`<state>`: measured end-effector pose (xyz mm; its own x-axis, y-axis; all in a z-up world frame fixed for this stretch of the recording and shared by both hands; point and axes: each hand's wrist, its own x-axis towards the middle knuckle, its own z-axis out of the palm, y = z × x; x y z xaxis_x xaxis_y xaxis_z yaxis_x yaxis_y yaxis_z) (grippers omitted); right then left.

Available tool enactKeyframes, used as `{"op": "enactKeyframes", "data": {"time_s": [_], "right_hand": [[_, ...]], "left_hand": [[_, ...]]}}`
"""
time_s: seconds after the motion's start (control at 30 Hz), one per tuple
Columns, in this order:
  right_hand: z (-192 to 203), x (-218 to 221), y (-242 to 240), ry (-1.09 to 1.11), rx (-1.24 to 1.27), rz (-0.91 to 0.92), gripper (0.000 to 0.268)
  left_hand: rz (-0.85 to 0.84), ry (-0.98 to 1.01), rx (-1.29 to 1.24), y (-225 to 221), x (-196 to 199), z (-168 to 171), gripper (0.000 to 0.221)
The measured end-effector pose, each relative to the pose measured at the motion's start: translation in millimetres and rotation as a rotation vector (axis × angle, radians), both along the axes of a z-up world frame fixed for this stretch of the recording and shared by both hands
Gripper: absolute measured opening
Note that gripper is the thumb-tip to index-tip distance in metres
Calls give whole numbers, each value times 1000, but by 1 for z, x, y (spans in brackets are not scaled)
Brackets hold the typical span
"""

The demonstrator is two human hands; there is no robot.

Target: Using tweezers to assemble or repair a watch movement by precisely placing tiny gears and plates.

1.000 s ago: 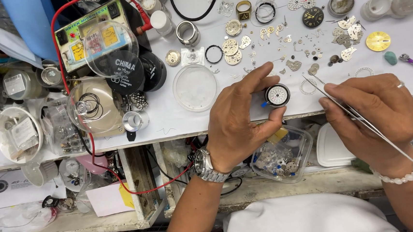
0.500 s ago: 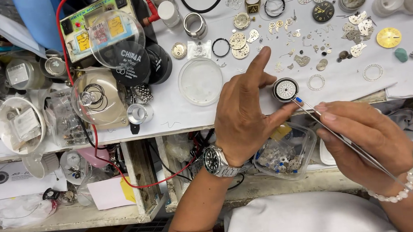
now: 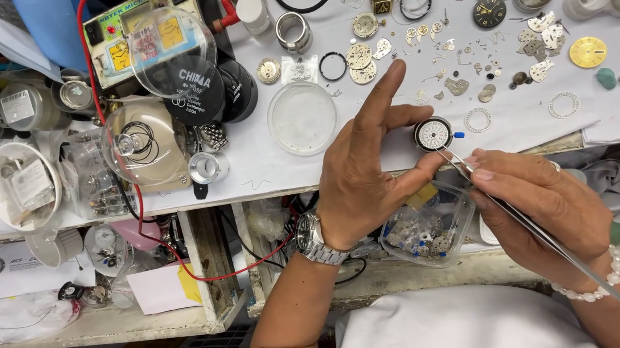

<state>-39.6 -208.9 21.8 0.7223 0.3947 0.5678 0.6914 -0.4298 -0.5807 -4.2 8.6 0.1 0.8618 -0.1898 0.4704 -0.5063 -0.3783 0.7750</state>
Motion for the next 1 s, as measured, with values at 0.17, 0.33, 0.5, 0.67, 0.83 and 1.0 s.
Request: {"op": "enactKeyframes", "data": {"time_s": [0.17,0.33,0.5,0.67,0.83,1.0], "right_hand": [[1,-1,-3,33,-23,-1,23],[0,0,-4,42,-20,3,24],[-1,1,-3,25,-14,2,27],[4,0,-4,41,-40,16,30],[4,-1,-6,51,-88,39,35],[-8,1,-7,-117,-131,21,26]], "left_hand": [[-60,2,-14,4,0,4,89],[-52,24,15,5,-1,9,86],[-32,23,13,4,0,10,85],[-44,57,-9,5,-1,12,84],[-59,52,-16,5,-1,11,84],[-31,24,-12,3,1,13,86]]}}
